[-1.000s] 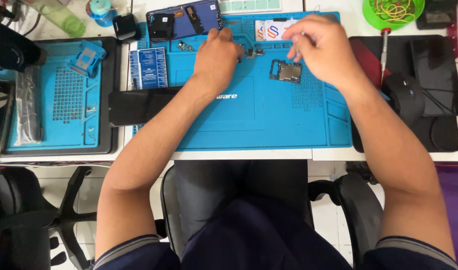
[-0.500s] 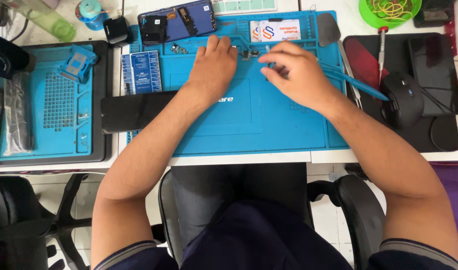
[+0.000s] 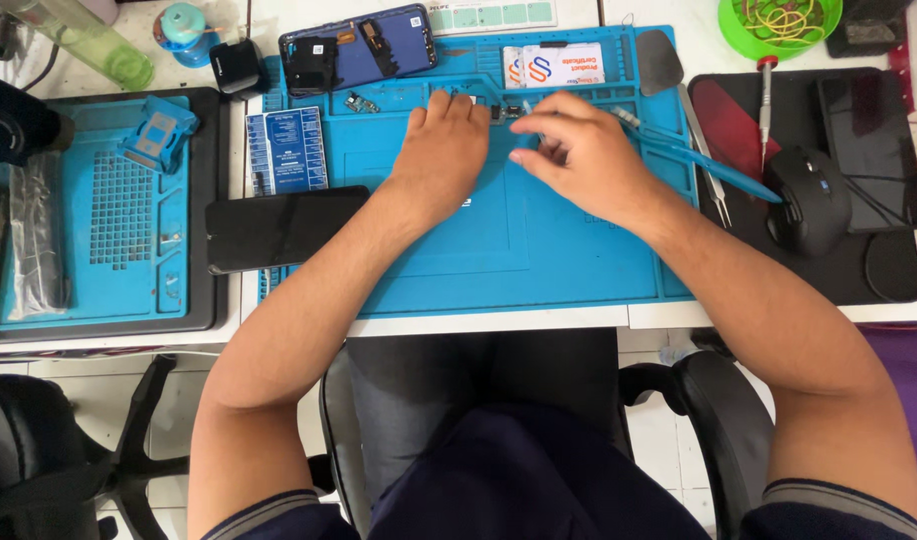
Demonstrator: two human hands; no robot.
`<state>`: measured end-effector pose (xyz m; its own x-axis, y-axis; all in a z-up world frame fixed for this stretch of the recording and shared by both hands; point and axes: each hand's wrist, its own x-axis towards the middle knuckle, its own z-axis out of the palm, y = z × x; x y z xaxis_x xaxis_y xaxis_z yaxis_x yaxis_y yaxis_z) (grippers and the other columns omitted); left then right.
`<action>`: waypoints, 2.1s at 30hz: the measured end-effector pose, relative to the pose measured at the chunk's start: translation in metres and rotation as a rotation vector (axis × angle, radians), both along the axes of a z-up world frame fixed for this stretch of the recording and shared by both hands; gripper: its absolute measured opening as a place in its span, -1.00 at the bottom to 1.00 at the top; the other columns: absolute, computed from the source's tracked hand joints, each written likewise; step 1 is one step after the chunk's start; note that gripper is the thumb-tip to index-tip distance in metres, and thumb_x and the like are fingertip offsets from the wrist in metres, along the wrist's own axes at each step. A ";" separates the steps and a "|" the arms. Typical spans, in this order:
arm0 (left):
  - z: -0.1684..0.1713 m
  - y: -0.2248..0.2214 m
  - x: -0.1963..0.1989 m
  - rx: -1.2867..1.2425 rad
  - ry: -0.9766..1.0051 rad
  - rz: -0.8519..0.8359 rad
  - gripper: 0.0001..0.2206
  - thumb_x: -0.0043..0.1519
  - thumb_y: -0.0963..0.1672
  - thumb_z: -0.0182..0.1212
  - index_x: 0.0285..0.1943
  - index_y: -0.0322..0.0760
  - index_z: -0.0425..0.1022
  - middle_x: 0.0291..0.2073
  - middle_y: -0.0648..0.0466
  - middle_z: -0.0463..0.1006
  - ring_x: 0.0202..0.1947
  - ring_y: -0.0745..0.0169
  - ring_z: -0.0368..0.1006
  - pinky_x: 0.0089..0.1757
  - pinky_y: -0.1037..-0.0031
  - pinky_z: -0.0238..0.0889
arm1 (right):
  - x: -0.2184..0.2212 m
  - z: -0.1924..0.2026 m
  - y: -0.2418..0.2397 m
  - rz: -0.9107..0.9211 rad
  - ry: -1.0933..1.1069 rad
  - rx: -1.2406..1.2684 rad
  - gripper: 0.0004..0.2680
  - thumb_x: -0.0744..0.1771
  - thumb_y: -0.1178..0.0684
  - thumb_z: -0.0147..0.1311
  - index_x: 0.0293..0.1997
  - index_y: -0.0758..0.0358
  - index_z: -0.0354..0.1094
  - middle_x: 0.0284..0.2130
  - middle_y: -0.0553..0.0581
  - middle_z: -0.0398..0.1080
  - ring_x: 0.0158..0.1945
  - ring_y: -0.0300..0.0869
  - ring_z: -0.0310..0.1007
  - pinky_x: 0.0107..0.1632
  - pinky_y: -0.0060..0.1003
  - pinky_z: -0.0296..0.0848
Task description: The person cleans a small electronic component using a cotton swab, then attaches it to a larger circuit board. They repeat this cleaning and attaching process with several other small components on the blue work mat.
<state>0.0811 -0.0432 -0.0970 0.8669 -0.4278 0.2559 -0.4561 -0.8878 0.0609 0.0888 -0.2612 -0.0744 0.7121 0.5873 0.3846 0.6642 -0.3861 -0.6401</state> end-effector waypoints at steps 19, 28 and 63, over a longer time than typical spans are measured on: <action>0.049 -0.007 -0.037 -1.306 0.562 -0.218 -0.83 0.35 -0.21 0.26 0.07 -0.30 0.41 -0.20 0.18 0.53 -0.12 0.45 0.47 -0.12 0.57 0.37 | -0.025 0.035 -0.010 -0.046 -0.265 0.136 -0.85 0.34 0.31 0.35 -0.03 0.36 0.50 -0.13 0.15 0.43 -0.15 -0.14 0.51 -0.12 -0.30 0.52; 0.034 -0.008 -0.042 -1.592 0.803 -0.309 -0.94 0.37 -0.20 0.22 -0.08 -0.36 0.54 -0.14 0.09 0.58 -0.08 0.37 0.45 0.01 0.52 0.36 | -0.041 0.051 -0.014 -0.057 -0.318 0.124 -0.82 0.34 0.33 0.38 -0.01 0.39 0.49 -0.08 0.24 0.42 -0.09 -0.16 0.54 -0.11 -0.37 0.55; 0.035 -0.017 -0.053 -1.792 0.984 -0.317 -0.96 0.29 -0.30 0.21 -0.18 -0.40 0.49 0.00 -0.10 0.58 0.01 0.22 0.51 0.06 0.41 0.44 | -0.051 0.046 -0.022 0.113 -0.018 0.572 -0.85 0.49 0.17 0.06 0.04 0.45 0.16 -0.08 0.31 0.42 0.01 -0.06 0.60 0.16 -0.06 0.69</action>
<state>0.0285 -0.0604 -0.0620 0.9071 -0.4158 0.0659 0.1706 0.5061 0.8454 0.0374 -0.2833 -0.0288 0.6476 0.3544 0.6746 0.6941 0.0911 -0.7141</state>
